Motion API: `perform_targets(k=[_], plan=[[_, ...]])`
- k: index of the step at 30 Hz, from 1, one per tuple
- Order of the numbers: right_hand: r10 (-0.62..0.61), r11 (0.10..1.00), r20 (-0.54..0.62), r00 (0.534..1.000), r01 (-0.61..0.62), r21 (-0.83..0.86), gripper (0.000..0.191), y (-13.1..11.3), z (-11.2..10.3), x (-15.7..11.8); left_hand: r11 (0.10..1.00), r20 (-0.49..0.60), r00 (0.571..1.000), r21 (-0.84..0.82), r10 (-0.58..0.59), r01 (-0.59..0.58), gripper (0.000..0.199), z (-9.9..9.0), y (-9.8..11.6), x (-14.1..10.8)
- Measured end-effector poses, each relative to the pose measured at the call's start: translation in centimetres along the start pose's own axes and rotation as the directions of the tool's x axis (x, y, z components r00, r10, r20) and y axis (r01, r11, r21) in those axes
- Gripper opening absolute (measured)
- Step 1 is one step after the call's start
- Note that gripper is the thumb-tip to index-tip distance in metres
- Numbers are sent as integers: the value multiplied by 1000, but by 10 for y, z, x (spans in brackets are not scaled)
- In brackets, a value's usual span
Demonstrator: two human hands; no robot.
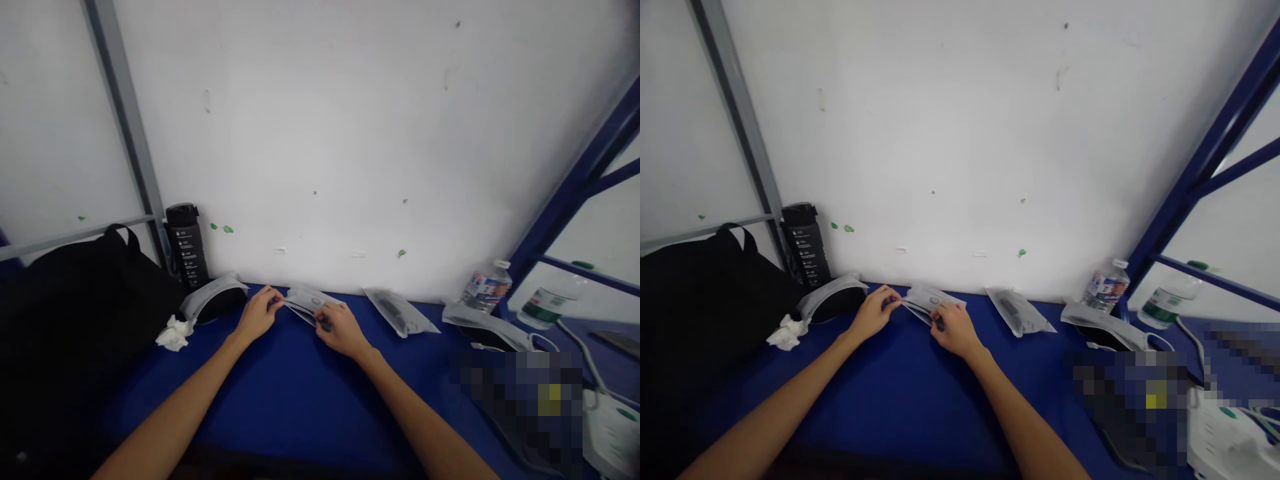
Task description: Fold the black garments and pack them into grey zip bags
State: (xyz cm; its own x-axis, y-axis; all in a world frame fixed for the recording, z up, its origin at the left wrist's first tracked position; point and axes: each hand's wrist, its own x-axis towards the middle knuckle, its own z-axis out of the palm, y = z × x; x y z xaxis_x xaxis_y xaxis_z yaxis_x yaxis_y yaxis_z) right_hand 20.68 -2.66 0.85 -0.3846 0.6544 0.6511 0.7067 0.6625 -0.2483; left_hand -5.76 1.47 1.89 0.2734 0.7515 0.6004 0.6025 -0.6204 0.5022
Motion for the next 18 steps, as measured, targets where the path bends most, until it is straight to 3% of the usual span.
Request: perform_targets(k=[4, 8, 13, 15, 18], plan=[[2, 999, -78, 997, -5, -34, 24, 3, 1, 1, 997, -65, 996, 34, 66, -64, 11, 2, 15, -3], [22, 1000, -196, 980, -24, -9, 16, -4, -3, 3, 965, -99, 961, 42, 260, -257, 13, 9, 37, -8], [15, 993, -329, 944, 24, 112, 13, -22, -6, 5, 919, 163, 905, -45, 393, -391, 28, 25, 56, -17], [-4, 986, -328, 945, 58, 155, 12, -29, -7, 5, 918, 235, 889, -38, 393, -395, 41, 28, 57, -20], [-52, 976, -254, 966, 103, 193, 12, -39, -9, 6, 941, 268, 912, 48, 312, -336, 52, 31, 52, -23]])
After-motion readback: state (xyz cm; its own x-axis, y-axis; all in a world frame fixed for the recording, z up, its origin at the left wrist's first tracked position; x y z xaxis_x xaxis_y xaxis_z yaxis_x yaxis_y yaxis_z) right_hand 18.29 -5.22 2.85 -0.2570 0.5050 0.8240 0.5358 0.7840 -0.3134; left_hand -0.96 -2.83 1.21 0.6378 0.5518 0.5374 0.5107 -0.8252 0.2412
